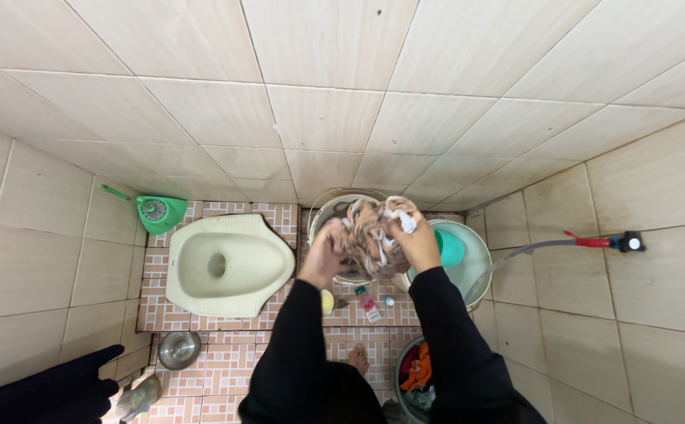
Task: Hand washing various pieces of clothing in a bucket of soapy water.
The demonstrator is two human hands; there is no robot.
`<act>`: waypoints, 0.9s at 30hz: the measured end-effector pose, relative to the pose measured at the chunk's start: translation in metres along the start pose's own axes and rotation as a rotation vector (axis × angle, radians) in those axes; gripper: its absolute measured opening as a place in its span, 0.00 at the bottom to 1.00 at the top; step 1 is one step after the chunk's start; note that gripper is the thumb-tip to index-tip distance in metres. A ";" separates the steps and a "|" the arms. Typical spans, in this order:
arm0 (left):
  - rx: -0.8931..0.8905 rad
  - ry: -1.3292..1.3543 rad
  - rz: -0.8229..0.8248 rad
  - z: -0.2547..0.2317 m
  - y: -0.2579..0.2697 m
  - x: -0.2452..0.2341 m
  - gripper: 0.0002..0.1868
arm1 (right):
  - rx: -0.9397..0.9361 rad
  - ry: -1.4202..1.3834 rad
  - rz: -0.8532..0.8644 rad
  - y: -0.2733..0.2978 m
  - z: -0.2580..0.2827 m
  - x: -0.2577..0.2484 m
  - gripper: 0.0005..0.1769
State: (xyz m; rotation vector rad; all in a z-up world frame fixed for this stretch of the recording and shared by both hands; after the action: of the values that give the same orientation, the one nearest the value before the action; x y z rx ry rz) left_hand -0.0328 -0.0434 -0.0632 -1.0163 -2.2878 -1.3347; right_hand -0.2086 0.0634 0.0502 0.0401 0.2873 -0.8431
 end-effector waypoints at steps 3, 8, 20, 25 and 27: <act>0.003 -0.139 0.218 0.006 0.007 0.024 0.57 | -0.017 0.572 0.124 0.007 0.014 0.012 0.26; 0.012 0.016 0.116 0.039 -0.038 0.020 0.45 | -0.327 0.830 0.251 0.032 0.069 0.056 0.41; 0.173 0.385 0.364 0.021 -0.046 0.037 0.35 | 0.225 -1.126 0.309 0.049 -0.083 0.012 0.47; 0.426 -0.280 0.318 -0.049 0.015 0.074 0.50 | 0.531 -1.369 0.301 0.062 -0.065 0.037 0.46; 0.266 -0.521 0.174 -0.064 0.041 0.087 0.63 | 0.592 -1.284 0.243 0.063 -0.099 0.027 0.43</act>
State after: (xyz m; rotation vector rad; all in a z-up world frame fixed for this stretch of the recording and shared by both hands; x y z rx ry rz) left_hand -0.0708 -0.0481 0.0459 -1.5619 -2.5638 -0.7277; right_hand -0.1687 0.1005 -0.0574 0.0743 -1.1553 -0.5489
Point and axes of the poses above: each hand's wrist, its own y-axis away from the middle knuckle, its own x-axis out of the palm, z = x × y, the point moved 9 cm from there along -y, towards the middle knuckle, and after that the axes turned 4 degrees about -y, right-handed, at the moved point
